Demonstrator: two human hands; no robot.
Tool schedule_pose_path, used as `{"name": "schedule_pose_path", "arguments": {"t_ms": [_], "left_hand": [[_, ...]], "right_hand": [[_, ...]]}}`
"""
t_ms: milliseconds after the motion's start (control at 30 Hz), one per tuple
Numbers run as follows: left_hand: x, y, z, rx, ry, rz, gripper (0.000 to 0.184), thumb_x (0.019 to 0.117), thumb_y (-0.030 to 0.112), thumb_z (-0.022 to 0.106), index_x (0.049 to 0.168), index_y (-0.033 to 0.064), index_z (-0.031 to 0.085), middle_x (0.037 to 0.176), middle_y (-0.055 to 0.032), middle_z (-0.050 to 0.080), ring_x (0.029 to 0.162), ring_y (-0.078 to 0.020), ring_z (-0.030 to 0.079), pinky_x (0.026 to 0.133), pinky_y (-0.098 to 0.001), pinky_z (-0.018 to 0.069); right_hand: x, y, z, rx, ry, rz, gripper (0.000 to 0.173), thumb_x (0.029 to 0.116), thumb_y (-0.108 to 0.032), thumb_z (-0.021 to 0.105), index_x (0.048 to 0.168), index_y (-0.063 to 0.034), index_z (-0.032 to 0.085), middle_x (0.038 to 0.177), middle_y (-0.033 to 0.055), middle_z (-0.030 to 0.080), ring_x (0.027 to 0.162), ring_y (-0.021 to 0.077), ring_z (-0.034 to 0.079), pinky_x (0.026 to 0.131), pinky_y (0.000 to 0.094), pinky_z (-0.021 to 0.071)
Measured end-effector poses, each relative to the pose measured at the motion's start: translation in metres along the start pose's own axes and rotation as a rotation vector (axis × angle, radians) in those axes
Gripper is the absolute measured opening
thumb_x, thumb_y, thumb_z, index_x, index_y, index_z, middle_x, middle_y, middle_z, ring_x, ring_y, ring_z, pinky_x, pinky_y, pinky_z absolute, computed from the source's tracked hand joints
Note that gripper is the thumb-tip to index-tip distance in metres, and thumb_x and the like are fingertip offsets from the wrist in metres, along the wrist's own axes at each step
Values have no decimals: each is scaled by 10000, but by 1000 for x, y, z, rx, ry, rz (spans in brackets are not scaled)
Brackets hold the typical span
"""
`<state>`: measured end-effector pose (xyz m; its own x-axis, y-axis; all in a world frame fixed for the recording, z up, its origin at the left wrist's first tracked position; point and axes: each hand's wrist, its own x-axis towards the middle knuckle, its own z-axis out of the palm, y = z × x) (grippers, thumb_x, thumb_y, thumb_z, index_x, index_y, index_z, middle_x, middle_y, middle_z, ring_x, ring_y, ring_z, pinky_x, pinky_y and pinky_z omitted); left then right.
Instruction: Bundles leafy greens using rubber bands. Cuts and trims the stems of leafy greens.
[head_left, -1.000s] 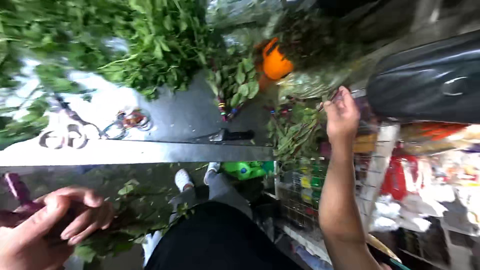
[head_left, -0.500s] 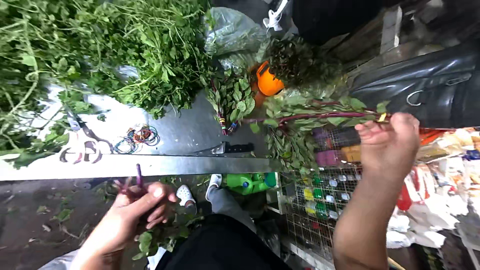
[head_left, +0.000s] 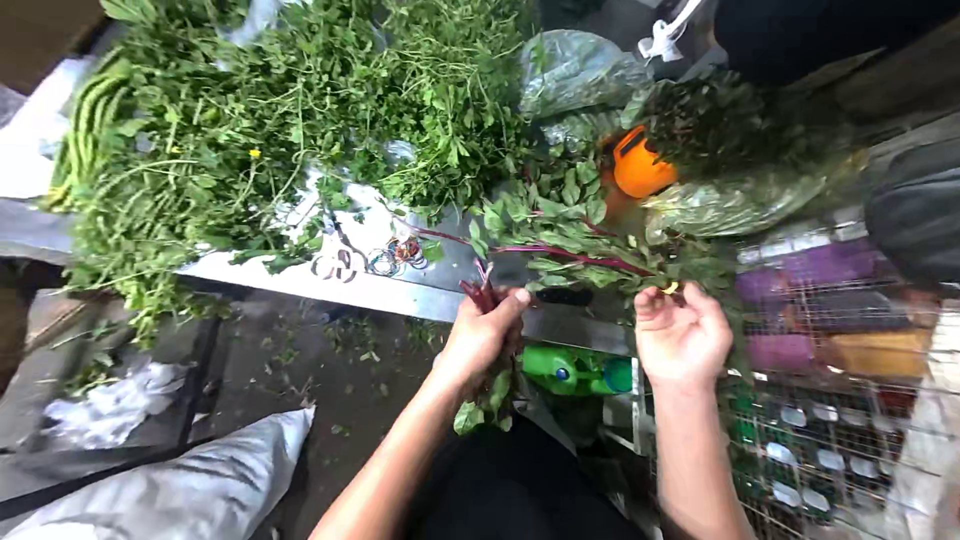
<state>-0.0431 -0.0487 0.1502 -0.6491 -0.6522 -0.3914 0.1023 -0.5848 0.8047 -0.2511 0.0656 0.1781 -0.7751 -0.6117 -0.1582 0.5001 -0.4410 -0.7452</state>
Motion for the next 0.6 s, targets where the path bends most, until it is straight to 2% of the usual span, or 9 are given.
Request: {"name": "schedule_pose_path", "arguments": {"t_ms": [133, 300, 367, 433, 500, 600], "left_hand": [[14, -6, -14, -195, 163, -18, 241, 1085, 202, 472, 1014, 43, 638, 576, 13, 491, 481, -103, 510, 533, -271, 527], [21, -13, -29, -319, 444, 17, 341, 1071, 268, 541, 771, 109, 523, 539, 3, 452, 449, -134, 473, 518, -322, 530], [26, -19, -38, -333, 557, 29, 316, 1054, 294, 580, 795, 123, 520, 544, 15, 433, 438, -127, 452, 494, -321, 520], [28, -24, -46, -351, 624, 69, 230, 1046, 247, 590, 862, 119, 539, 565, 17, 444, 447, -122, 464, 491, -317, 525], [26, -26, -53, -388, 620, 106, 131, 1040, 188, 578, 925, 126, 585, 580, 25, 459, 468, -118, 479, 524, -319, 532], [26, -26, -58, -395, 560, 32, 166, 1051, 220, 555, 1002, 94, 650, 574, 24, 473, 467, -117, 501, 550, -331, 563]], "right_hand": [[-5, 31, -2, -66, -134, 93, 249, 1037, -69, 320, 967, -123, 553, 838, 85, 724, 748, 233, 747, 714, 385, 643], [-9, 58, -9, -115, -195, 184, 216, 1014, -37, 353, 986, -99, 558, 844, 121, 728, 748, 263, 751, 708, 407, 645], [-9, 67, -12, -126, -210, 196, 211, 1018, -27, 350, 1001, -92, 550, 867, 126, 724, 768, 269, 749, 729, 413, 644], [-6, 75, -15, -129, -210, 193, 205, 1030, -27, 349, 1013, -90, 544, 886, 128, 723, 790, 276, 750, 756, 420, 643], [-1, 81, -18, -114, -177, 205, 212, 1038, -26, 345, 1010, -84, 547, 882, 133, 722, 789, 278, 747, 766, 418, 640], [5, 88, -24, -87, -137, 232, 229, 1052, -24, 327, 1011, -79, 546, 872, 131, 720, 780, 266, 745, 763, 407, 637]]}}
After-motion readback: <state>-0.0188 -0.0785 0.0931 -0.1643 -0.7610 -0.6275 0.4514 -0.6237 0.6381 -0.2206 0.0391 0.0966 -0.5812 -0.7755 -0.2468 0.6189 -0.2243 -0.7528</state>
